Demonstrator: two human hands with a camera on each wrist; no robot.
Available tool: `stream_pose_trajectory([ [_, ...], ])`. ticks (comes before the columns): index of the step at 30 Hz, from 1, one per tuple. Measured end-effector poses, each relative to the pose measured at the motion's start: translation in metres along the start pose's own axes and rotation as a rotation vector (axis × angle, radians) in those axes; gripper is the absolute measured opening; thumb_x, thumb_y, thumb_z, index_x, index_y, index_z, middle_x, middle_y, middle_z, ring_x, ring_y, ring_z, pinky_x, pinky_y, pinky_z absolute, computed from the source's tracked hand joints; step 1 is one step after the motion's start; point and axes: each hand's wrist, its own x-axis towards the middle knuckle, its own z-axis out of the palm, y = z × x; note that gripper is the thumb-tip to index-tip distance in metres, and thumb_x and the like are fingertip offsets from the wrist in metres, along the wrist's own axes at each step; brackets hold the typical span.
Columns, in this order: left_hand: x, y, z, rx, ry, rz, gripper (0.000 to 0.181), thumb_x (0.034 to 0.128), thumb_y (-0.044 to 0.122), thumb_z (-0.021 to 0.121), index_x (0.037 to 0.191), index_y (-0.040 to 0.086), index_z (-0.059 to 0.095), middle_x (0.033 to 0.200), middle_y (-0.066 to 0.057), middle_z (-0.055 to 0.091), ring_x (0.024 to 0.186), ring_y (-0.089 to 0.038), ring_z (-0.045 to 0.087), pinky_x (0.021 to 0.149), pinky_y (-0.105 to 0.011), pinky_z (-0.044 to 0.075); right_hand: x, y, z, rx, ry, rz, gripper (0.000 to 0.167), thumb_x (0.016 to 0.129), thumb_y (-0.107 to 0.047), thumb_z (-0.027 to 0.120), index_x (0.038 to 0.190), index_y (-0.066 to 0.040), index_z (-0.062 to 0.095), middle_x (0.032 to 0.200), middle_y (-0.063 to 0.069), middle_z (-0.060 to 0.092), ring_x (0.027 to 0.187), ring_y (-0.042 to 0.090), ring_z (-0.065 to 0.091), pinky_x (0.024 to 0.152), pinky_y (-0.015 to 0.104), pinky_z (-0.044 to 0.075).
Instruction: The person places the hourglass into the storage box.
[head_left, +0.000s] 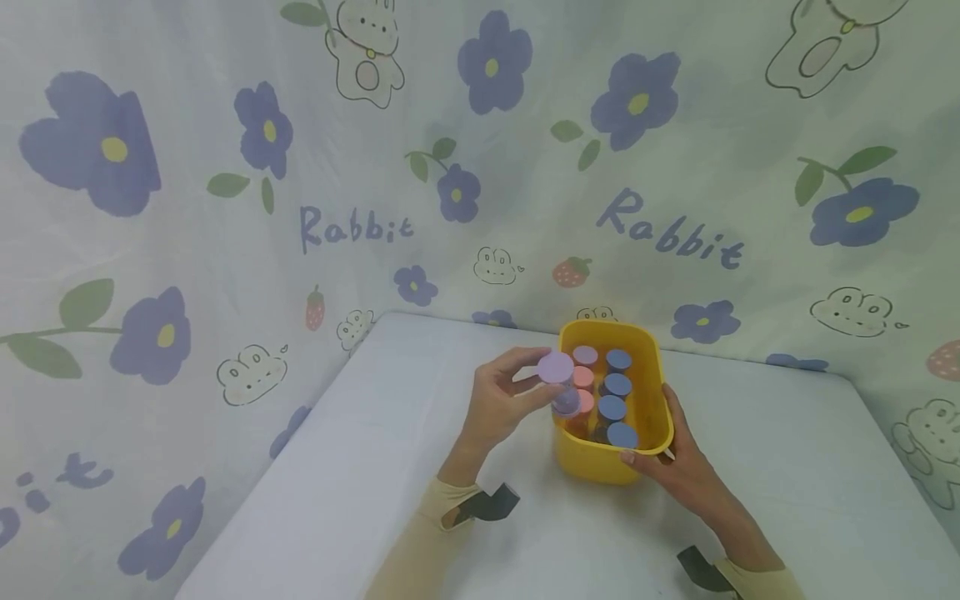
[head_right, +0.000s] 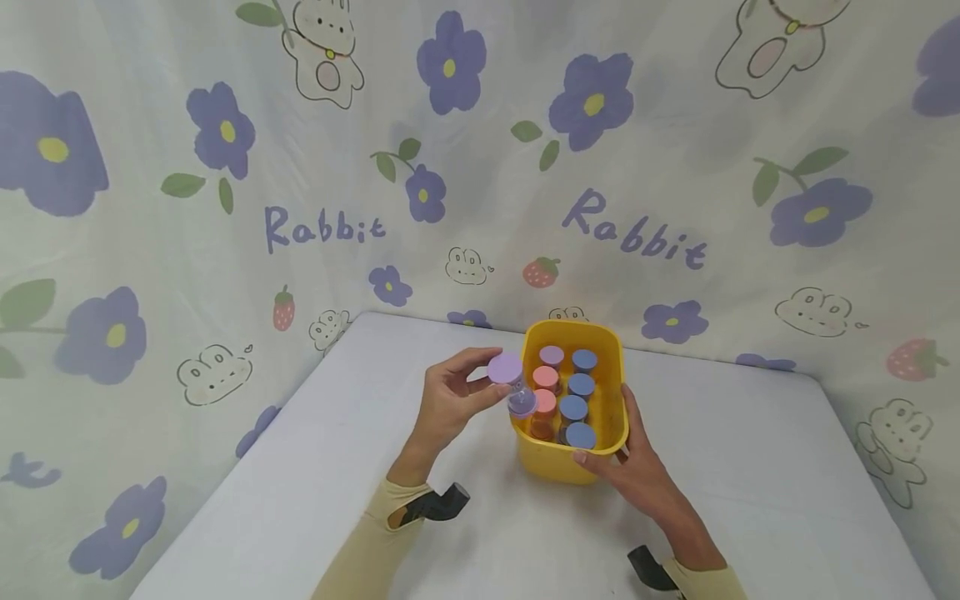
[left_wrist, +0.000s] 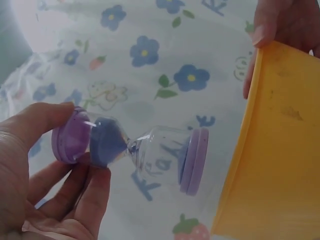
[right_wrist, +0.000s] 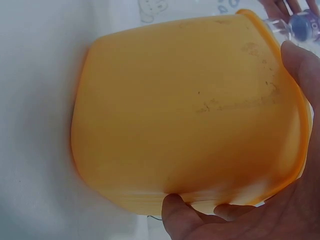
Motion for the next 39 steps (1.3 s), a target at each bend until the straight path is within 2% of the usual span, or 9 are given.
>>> stream_pose_trajectory([
  [7,-0.002,-0.003,0.009,-0.022,-0.03,0.008,0.045,0.0895,0.016,0.082,0.131,0.007,0.067,0.131,-0.015,0.068,0.126,-0.019,0.065,0.103,-0.037,0.058,-0.001,-0.002,0.0,-0.006,-0.002,0.003,0.119,0.093,-0.037,0.076,0.162,-0.038,-0.02,0.173,0.02,0.007,0.153,0.049,0.024,0.116,0.057,0.033],
  [13,-0.002,-0.008,0.017,-0.045,-0.053,0.009,0.042,0.0903,0.01,0.08,0.13,0.004,0.067,0.132,-0.018,0.067,0.124,-0.02,0.064,0.103,-0.039,0.059,0.0,-0.001,-0.001,0.003,-0.008,0.005,0.118,0.093,-0.037,0.076,0.162,-0.04,-0.02,0.174,0.02,0.006,0.154,0.049,0.023,0.116,0.058,0.033],
  [19,-0.004,-0.015,0.024,-0.024,-0.081,-0.033,0.041,0.0913,0.01,0.079,0.131,0.007,0.068,0.132,-0.014,0.067,0.122,-0.016,0.062,0.103,-0.035,0.058,0.0,0.001,-0.001,0.002,-0.013,0.007,0.118,0.093,-0.036,0.076,0.161,-0.041,-0.021,0.174,0.019,0.005,0.154,0.049,0.023,0.116,0.057,0.034],
  [27,-0.005,-0.022,0.031,0.033,-0.12,-0.1,0.043,0.0908,0.012,0.079,0.133,0.011,0.068,0.134,-0.008,0.067,0.123,-0.019,0.062,0.104,-0.031,0.057,0.0,0.0,-0.001,-0.001,-0.01,0.007,0.118,0.093,-0.037,0.076,0.161,-0.04,-0.02,0.174,0.02,0.005,0.153,0.049,0.023,0.116,0.058,0.034],
  [33,-0.005,-0.025,0.032,0.059,-0.147,-0.157,0.046,0.09,0.011,0.08,0.135,0.012,0.067,0.135,-0.007,0.067,0.123,-0.019,0.063,0.104,-0.029,0.057,0.0,0.0,-0.001,-0.008,-0.007,0.013,0.119,0.093,-0.038,0.077,0.161,-0.041,-0.02,0.173,0.021,0.006,0.153,0.049,0.023,0.116,0.059,0.034],
  [39,-0.005,-0.027,0.033,0.052,-0.168,-0.177,0.047,0.0901,0.012,0.08,0.135,0.011,0.066,0.135,-0.008,0.067,0.123,-0.018,0.063,0.104,-0.028,0.057,0.0,0.001,-0.001,-0.013,-0.007,0.013,0.119,0.092,-0.038,0.077,0.162,-0.04,-0.019,0.173,0.021,0.007,0.152,0.049,0.024,0.116,0.059,0.035],
])
